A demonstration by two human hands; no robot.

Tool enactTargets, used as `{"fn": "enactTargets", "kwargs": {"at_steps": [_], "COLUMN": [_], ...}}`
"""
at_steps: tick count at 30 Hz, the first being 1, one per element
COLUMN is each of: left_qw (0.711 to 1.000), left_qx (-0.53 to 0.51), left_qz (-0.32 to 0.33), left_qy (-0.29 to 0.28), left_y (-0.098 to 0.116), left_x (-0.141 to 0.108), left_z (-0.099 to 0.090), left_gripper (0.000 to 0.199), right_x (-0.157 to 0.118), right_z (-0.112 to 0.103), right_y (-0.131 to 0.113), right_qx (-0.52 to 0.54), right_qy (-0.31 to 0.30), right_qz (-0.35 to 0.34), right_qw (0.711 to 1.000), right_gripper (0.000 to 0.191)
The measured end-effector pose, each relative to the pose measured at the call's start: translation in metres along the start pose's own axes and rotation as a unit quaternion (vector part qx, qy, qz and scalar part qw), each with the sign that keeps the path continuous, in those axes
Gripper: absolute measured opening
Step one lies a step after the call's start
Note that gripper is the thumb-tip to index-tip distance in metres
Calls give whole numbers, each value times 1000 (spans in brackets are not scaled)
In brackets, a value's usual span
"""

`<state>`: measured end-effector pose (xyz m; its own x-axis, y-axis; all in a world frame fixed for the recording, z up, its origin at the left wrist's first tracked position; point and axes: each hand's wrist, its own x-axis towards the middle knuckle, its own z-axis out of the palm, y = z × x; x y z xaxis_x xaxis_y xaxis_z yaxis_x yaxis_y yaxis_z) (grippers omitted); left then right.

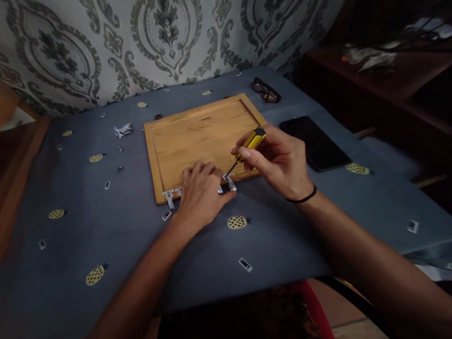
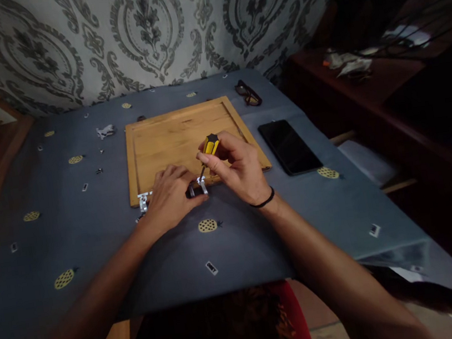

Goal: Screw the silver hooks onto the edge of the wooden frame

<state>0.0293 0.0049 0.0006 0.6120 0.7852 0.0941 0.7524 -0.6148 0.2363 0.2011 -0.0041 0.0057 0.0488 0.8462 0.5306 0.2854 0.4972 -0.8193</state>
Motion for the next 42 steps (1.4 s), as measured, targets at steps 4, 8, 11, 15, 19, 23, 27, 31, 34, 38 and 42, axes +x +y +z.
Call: {"fn": "enactTargets", "kwargs": {"at_steps": [4,8,11,15,19,23,27,31,34,38,42], "left_qw": [1000,1000,1000,1000,1000,1000,1000,1000,1000,1000,1000], "left_qx": [1,7,7,3,2,8,8,6,6,7,5], "left_qz": [-1,2,0,-3,0,2,3,2,-2,-3,1], "left_qy": [2,9,12,0,-5,3,5,-3,-3,-1,1], "left_y": [0,-1,-1,0,0,0,-1,-1,-1,0,0], "left_x": [0,0,0,0,0,0,0,0,0,-1,-1], "left_z": [0,2,2,-1,-1,0,1,1,1,0,0], "left_gripper": [30,33,33,32,33,34,31,33,34,33,32], "right_x": [-1,-4,-5,-2,3,5,4,0,-4,-5,-5], "right_z": [3,10,11,3,-8,-12,-9,0,8,12,7], "right_y": [-1,1,1,-3,-7,-5,1,6,11,13,9], "right_qx": [-20,-44,-29,16,28,21,7,-40,-97,-103,-65], "right_qy": [19,48,56,17,-44,-62,-43,12,72,96,114], "right_qz": [1,-3,-6,21,25,26,20,-6,-55,-70,-49], "right_qw": [1000,998,998,1000,998,998,999,999,991,988,990], "right_gripper": [34,38,40,35,36,32,31,34,39,41,34]}}
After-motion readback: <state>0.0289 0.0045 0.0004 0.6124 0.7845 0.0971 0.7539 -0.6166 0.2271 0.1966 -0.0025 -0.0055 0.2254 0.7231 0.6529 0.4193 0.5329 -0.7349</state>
